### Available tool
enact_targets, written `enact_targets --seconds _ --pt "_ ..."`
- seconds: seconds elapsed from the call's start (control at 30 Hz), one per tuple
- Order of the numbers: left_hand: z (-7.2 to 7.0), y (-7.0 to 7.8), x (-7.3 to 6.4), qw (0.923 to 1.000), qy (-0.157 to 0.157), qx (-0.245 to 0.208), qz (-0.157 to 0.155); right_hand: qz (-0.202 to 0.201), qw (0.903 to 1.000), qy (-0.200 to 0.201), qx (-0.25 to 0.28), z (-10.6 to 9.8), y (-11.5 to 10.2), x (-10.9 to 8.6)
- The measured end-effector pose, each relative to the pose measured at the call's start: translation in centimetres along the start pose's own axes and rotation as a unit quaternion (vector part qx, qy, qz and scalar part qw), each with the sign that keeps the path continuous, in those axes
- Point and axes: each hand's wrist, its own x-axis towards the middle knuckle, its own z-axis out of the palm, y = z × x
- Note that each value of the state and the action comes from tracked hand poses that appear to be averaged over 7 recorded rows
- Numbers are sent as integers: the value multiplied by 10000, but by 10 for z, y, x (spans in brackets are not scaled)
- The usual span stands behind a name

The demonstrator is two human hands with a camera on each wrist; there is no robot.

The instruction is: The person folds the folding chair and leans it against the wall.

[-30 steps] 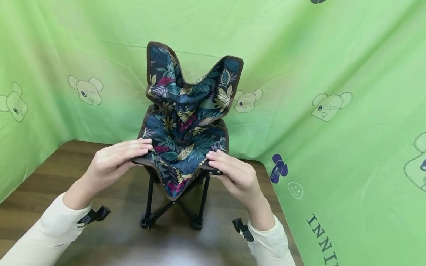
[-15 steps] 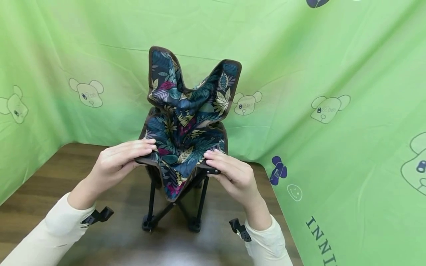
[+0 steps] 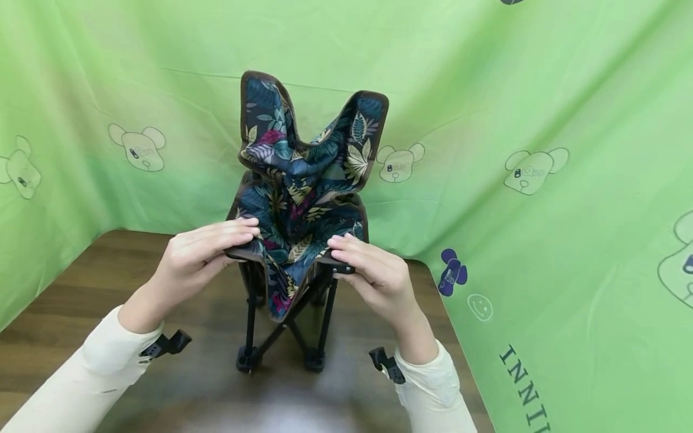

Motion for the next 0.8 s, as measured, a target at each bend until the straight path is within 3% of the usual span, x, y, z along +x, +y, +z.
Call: enact_targets --seconds 0.3,0.8 --pt "0 3 5 9996 147 -221 9 76 9997 49 240 2 -5 7" --pt "1 -6 10 9985 236 -472 -154 398 9987 57 318 14 -8 26"
